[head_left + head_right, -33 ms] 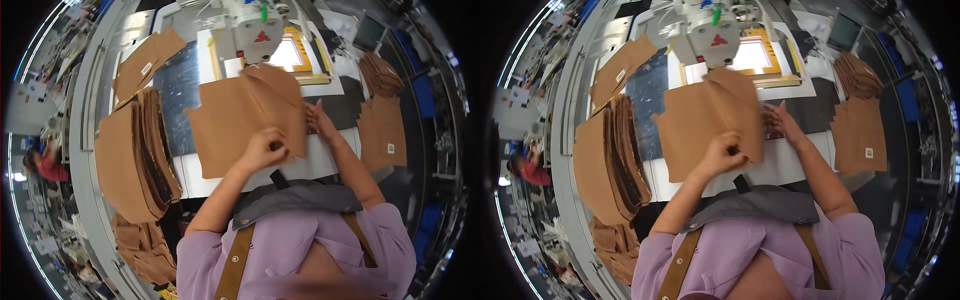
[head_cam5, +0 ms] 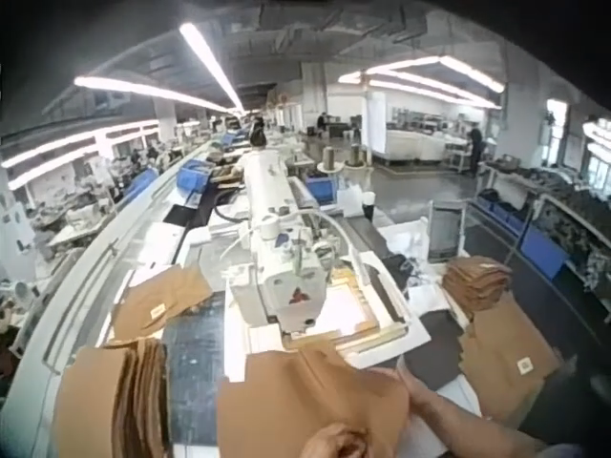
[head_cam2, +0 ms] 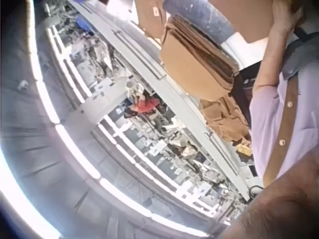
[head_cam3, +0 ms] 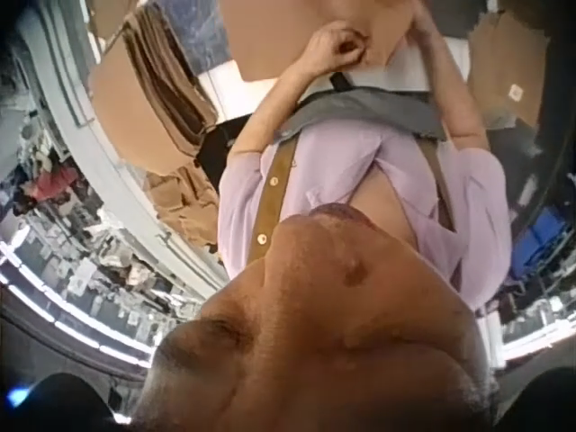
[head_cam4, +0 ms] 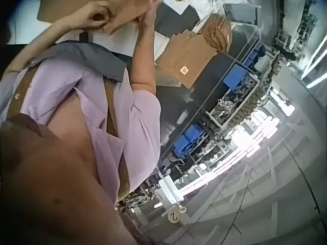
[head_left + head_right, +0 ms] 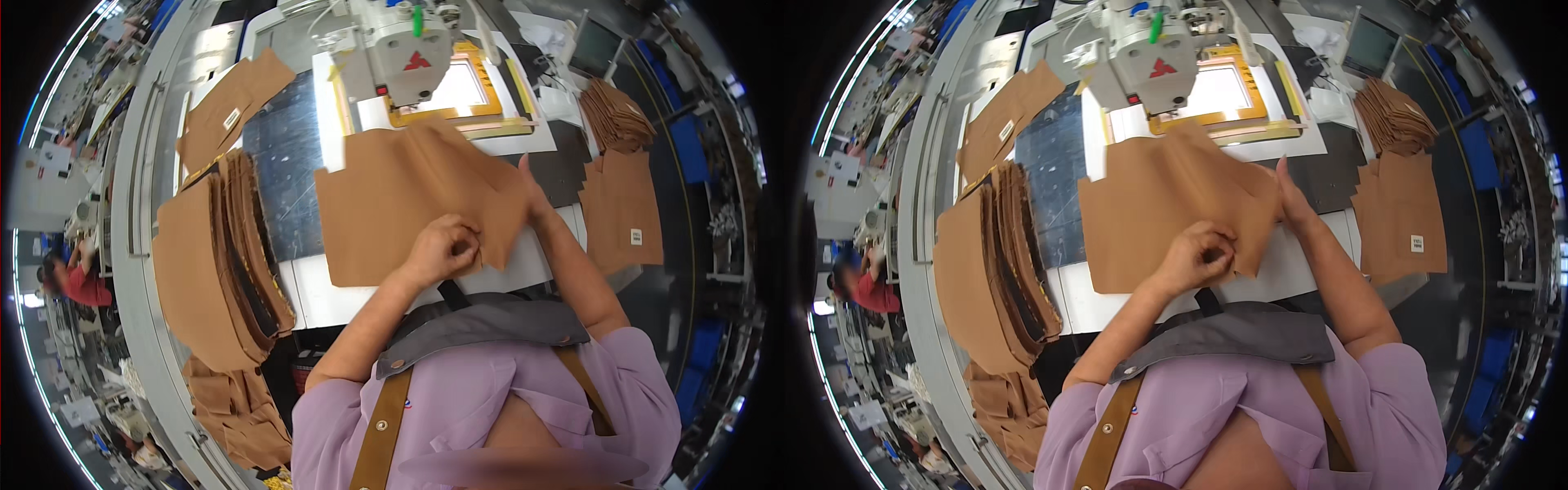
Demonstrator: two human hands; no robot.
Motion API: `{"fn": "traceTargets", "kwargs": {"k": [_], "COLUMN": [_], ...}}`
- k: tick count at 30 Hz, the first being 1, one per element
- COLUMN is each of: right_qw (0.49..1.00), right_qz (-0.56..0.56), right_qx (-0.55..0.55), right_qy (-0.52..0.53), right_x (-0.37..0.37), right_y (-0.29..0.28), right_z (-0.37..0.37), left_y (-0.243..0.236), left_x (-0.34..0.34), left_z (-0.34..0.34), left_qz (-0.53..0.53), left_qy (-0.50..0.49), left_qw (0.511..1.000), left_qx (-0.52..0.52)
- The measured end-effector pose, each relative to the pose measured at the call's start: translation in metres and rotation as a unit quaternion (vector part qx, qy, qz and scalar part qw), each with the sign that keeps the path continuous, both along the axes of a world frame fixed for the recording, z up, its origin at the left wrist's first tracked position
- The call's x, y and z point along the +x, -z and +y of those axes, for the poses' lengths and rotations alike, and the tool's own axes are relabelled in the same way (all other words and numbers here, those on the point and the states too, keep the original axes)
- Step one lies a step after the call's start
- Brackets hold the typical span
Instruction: Using an industrial sewing machine to stitch leather pockets onto material.
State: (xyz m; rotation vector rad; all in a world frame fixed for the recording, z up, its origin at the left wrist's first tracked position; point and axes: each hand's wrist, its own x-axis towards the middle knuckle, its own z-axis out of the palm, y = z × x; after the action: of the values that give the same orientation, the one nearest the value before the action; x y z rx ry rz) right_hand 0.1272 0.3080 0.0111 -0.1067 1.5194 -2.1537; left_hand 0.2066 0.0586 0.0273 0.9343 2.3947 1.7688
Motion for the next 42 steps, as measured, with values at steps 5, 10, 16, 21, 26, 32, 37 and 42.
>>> {"fn": "traceTargets", "kwargs": {"k": [5,10,16,21,26,32,37,42], "right_qw": [0.987,0.915,0.892,0.901,0.839,0.753,0.777,0.775], "right_qz": [-0.080,0.100,0.245,0.190,0.204,0.235,0.214,0.225], "right_qx": [0.002,0.385,0.379,0.381,0.495,0.608,0.577,0.576], "right_qy": [0.139,0.076,-0.024,0.075,0.097,0.088,0.131,0.132], "right_x": [-0.028,-0.029,-0.017,-0.040,-0.086,-0.117,-0.139,-0.190], "right_y": [-0.001,-0.007,-0.061,-0.058,-0.025,0.000,-0.001,0.007], "right_z": [0.075,0.083,0.023,0.063,0.075,0.066,0.068,0.065], "left_y": [0.025,0.008,-0.015,-0.007,0.027,0.039,0.046,0.067], "left_x": [0.015,-0.057,-0.139,-0.171,-0.171,-0.178,-0.208,-0.253], "left_z": [0.039,0.027,0.027,-0.041,-0.076,-0.064,-0.063,-0.080], "left_qz": [-0.035,0.060,0.208,-0.054,-0.265,-0.175,-0.091,0.083], "left_qy": [0.121,-0.043,-0.071,-0.060,-0.190,-0.384,-0.411,-0.418], "left_qw": [0.987,0.983,0.951,0.954,0.943,0.888,0.861,0.820], "left_qx": [-0.101,-0.171,-0.218,-0.290,-0.065,-0.185,-0.285,-0.382]}}
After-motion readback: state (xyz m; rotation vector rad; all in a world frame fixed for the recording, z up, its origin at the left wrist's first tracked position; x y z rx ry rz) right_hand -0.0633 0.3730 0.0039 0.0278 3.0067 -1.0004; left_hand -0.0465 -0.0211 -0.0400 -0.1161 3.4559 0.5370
